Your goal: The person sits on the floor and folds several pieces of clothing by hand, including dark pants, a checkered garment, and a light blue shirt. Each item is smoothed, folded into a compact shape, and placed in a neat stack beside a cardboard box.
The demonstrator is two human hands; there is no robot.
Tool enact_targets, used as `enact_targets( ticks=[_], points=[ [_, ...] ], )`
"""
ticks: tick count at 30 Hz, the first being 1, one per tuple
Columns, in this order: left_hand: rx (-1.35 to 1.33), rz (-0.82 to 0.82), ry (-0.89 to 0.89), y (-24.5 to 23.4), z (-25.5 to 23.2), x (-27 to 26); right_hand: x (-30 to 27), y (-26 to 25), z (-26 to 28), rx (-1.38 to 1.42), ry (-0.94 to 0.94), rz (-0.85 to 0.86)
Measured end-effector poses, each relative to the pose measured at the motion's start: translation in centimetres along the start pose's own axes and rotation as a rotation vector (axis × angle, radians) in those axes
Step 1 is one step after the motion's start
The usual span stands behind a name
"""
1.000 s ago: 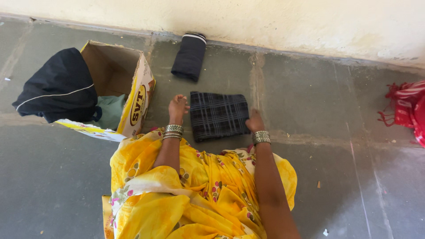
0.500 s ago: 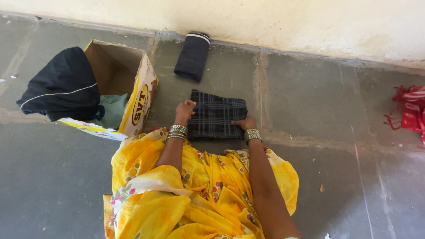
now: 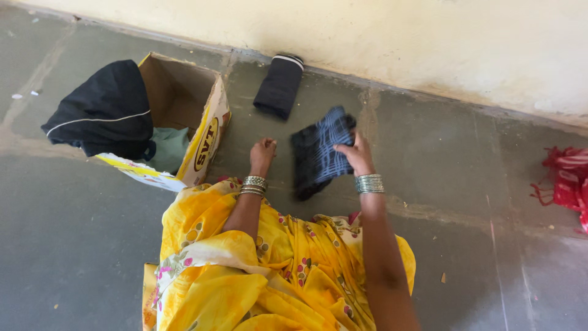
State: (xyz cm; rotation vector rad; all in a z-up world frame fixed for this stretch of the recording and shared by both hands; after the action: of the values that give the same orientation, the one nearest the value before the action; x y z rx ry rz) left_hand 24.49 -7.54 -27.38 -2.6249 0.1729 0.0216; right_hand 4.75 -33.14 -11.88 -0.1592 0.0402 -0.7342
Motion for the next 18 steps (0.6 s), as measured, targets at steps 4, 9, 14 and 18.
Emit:
enact_targets(
  ticks=[4,9,14,18],
  points=[
    [0.006,-0.180,0.055,-2.2,-2.3,-0.8,-1.9,1.1,8.3,-0.669,-0.534,0.066],
    [-0.032,-0.484,0.239,-4.9,-4.6,-1.8,-7.0,6.0,4.8,-1.014,-0.775,0.262],
    [0.082,-0.154,0.212,-1.0,-3.3,-0.7,-13.4,9.3,-4.8,-1.138,-0.739,0.586],
    [-0.275,0.415,0.069,4.0,-0.4,-2.3,-14.3,8.7,-7.7,-0.963,-0.549,0.713]
  ],
)
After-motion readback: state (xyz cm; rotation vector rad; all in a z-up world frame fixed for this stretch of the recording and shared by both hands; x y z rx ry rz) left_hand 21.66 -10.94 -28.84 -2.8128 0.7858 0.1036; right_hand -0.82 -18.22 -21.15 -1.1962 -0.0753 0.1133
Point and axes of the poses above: each hand's wrist, its own x-axis towards the middle knuckle, its own y-axis out of the palm, z = x × y, the point moved 6 cm from there along x, towards the middle knuckle, and after that the axes turned 9 degrees about -z, right-handed, at the moved point
